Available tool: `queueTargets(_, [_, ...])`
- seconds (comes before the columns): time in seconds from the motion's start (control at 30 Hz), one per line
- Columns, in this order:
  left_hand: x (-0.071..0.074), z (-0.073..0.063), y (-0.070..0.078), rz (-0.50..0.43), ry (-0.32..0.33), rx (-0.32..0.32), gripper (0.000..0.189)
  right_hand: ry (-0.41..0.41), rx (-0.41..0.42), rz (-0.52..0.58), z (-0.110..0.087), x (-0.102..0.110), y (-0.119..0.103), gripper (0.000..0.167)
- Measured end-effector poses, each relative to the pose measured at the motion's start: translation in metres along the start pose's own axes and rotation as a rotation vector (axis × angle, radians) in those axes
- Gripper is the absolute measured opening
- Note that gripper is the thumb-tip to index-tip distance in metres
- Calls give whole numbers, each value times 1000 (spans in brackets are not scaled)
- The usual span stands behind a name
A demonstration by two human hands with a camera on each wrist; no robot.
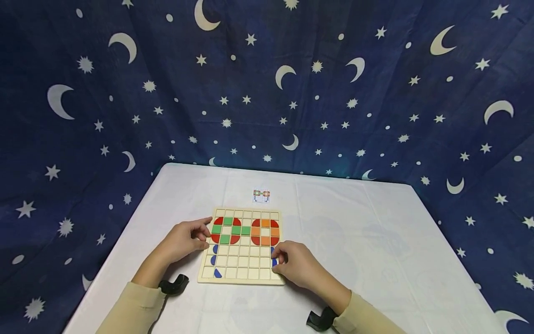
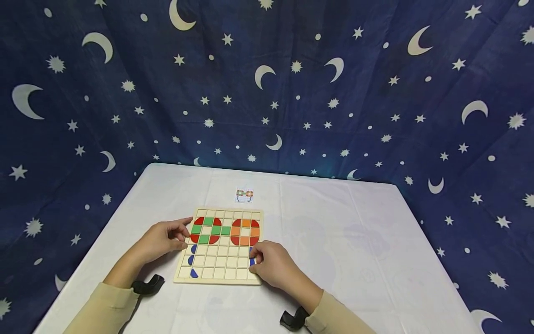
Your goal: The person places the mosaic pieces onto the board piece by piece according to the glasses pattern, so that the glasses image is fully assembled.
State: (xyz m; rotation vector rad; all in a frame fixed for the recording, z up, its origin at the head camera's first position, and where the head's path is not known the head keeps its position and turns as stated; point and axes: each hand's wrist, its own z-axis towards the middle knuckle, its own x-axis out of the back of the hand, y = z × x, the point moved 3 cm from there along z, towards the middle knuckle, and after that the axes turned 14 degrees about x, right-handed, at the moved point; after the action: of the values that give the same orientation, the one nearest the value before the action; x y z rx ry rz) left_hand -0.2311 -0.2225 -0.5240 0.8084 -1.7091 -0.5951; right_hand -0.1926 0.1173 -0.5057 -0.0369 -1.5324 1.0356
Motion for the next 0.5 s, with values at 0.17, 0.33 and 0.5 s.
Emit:
queueTargets(0.17, [-1,0,1,1,-3,3,19,7,-20,-13,-3,3,0,22])
queueTargets(0.33, [0,0,1,7,-6,6,20,26,-33,-25,-7,6,2,20])
queueTargets(0.5, [-1,1,1,10,-3,14,20,27,-20,-33,-7,3,3,19])
